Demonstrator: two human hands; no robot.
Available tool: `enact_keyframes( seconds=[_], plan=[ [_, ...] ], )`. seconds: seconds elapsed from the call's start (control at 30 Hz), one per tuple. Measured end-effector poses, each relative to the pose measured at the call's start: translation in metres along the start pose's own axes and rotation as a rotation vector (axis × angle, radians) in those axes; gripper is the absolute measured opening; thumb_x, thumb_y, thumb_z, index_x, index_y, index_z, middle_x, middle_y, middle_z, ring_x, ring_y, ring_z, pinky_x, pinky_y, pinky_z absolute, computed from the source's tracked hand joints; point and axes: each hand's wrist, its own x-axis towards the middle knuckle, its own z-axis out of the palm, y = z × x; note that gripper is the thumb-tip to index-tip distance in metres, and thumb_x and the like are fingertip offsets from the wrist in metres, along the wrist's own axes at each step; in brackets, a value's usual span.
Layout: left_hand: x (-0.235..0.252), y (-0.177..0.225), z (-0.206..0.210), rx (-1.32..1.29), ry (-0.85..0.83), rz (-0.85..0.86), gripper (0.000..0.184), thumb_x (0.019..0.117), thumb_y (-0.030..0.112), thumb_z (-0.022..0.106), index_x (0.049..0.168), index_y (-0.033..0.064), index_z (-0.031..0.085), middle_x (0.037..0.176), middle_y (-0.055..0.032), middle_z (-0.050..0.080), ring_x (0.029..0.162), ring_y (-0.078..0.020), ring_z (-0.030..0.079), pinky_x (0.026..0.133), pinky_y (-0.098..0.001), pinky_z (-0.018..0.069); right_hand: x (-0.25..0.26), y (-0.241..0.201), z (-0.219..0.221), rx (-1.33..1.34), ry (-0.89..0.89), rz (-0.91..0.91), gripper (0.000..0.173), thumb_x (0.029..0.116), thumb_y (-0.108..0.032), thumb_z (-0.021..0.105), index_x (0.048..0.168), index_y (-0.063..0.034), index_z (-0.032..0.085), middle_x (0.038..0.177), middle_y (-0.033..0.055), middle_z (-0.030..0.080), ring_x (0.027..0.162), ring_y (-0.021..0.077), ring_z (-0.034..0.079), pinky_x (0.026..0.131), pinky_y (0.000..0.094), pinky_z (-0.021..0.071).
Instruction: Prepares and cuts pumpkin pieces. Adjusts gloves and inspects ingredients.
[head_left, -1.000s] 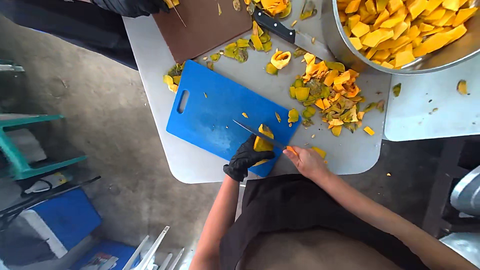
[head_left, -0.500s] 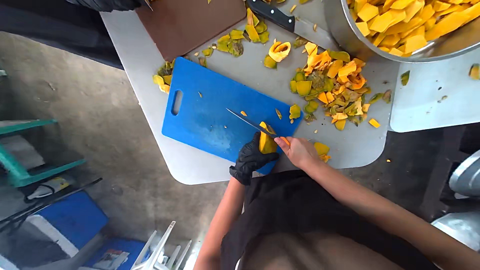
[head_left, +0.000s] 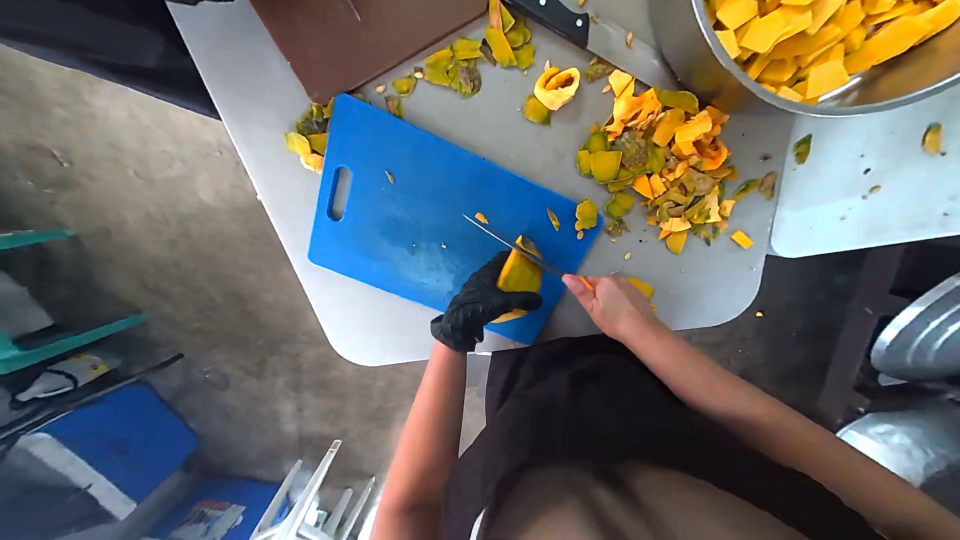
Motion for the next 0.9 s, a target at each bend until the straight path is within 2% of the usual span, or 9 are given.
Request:
enact_keyframes(
  seconds=[0.2, 0.4, 0.53, 0.6, 0.67, 0.73, 0.77, 0.83, 0.9],
  plan=[
    [0.003, 0.0, 0.001, 0.082, 0.072, 0.019, 0.073, 0.0784, 0.016, 0.088, 0.142, 0.0132, 0.053, 0.115, -0.0131, 0.069, 0.101, -0.021, 0.069, 0.09, -0.0431, 0.0569, 0.009, -0.009, 0.001, -0.023, 0.025, 0.023, 0.065, 0.1096, -0.052, 0.035, 0.117, 0.0035, 0.067, 0.105, 0.0257, 0.069, 0.107, 0.0408, 0.067, 0.091, 0.0576, 0.05],
    [0.008, -0.006, 0.026, 0.176, 0.212, 0.021, 0.086, 0.0768, 0.027, 0.089, 0.149, 0.0104, 0.046, 0.12, -0.0206, 0.068, 0.11, -0.0329, 0.066, 0.096, -0.0562, 0.0519, 0.023, -0.028, -0.003, -0.03, 0.053, 0.025, 0.074, 0.1061, -0.061, 0.032, 0.114, 0.0038, 0.067, 0.103, 0.0263, 0.069, 0.105, 0.0422, 0.068, 0.088, 0.0596, 0.0519],
    [0.014, -0.01, 0.048, 0.383, 0.305, -0.003, 0.09, 0.0777, 0.037, 0.087, 0.152, 0.0107, 0.043, 0.113, -0.0247, 0.069, 0.104, -0.0424, 0.068, 0.087, -0.0657, 0.052, 0.035, -0.024, -0.002, -0.019, 0.07, 0.025, 0.078, 0.1061, -0.062, 0.03, 0.112, 0.0058, 0.068, 0.107, 0.0272, 0.069, 0.107, 0.0427, 0.068, 0.088, 0.0607, 0.0519],
    [0.014, -0.013, 0.046, 0.394, 0.311, 0.022, 0.092, 0.0772, 0.038, 0.087, 0.153, 0.0107, 0.042, 0.116, -0.025, 0.069, 0.107, -0.0432, 0.067, 0.089, -0.0666, 0.0512, 0.05, -0.028, -0.007, 0.012, 0.061, -0.022, 0.082, 0.1061, -0.063, 0.028, 0.113, 0.0083, 0.067, 0.111, 0.0297, 0.068, 0.111, 0.0452, 0.066, 0.09, 0.0636, 0.0508],
    [0.01, -0.015, 0.038, 0.298, 0.265, 0.045, 0.091, 0.0763, 0.032, 0.089, 0.153, 0.0119, 0.043, 0.121, -0.0234, 0.068, 0.112, -0.0391, 0.066, 0.095, -0.0627, 0.0511, 0.058, -0.027, -0.012, 0.04, 0.019, -0.043, 0.084, 0.1061, -0.063, 0.027, 0.116, 0.0101, 0.066, 0.117, 0.0321, 0.066, 0.117, 0.0468, 0.063, 0.096, 0.0649, 0.0476],
    [0.002, -0.012, 0.021, 0.027, 0.237, 0.076, 0.083, 0.0788, 0.017, 0.086, 0.15, 0.0083, 0.045, 0.123, -0.0196, 0.066, 0.11, -0.0293, 0.066, 0.094, -0.0498, 0.0549, 0.06, -0.022, -0.009, 0.014, 0.038, -0.077, 0.084, 0.1063, -0.063, 0.026, 0.111, 0.0096, 0.067, 0.113, 0.0313, 0.067, 0.113, 0.0462, 0.064, 0.093, 0.0639, 0.0487],
    [-0.004, -0.013, 0.009, -0.139, 0.226, 0.104, 0.073, 0.081, 0.011, 0.081, 0.146, 0.0072, 0.047, 0.117, -0.014, 0.067, 0.1, -0.0211, 0.068, 0.087, -0.0403, 0.0582, 0.058, -0.017, -0.005, 0.009, 0.06, -0.08, 0.083, 0.1061, -0.063, 0.027, 0.11, 0.0087, 0.068, 0.11, 0.0305, 0.068, 0.111, 0.0458, 0.065, 0.092, 0.0634, 0.0493],
    [-0.008, -0.022, -0.011, -0.361, 0.194, 0.142, 0.055, 0.084, 0.008, 0.071, 0.135, 0.0067, 0.051, 0.098, -0.006, 0.069, 0.079, -0.0131, 0.067, 0.07, -0.0309, 0.0587, 0.051, 0.0, 0.002, 0.037, 0.119, -0.06, 0.081, 0.1058, -0.063, 0.027, 0.112, 0.0064, 0.068, 0.107, 0.03, 0.068, 0.107, 0.0464, 0.066, 0.09, 0.0646, 0.0496],
    [-0.012, -0.025, -0.018, -0.417, 0.158, 0.141, 0.048, 0.0857, 0.008, 0.069, 0.131, 0.007, 0.052, 0.092, -0.0026, 0.068, 0.074, -0.0106, 0.067, 0.067, -0.028, 0.0584, 0.038, 0.015, 0.006, 0.103, 0.147, -0.052, 0.077, 0.1084, -0.058, 0.027, 0.115, 0.0074, 0.067, 0.108, 0.0315, 0.067, 0.109, 0.0475, 0.064, 0.093, 0.0653, 0.0471]
  ],
)
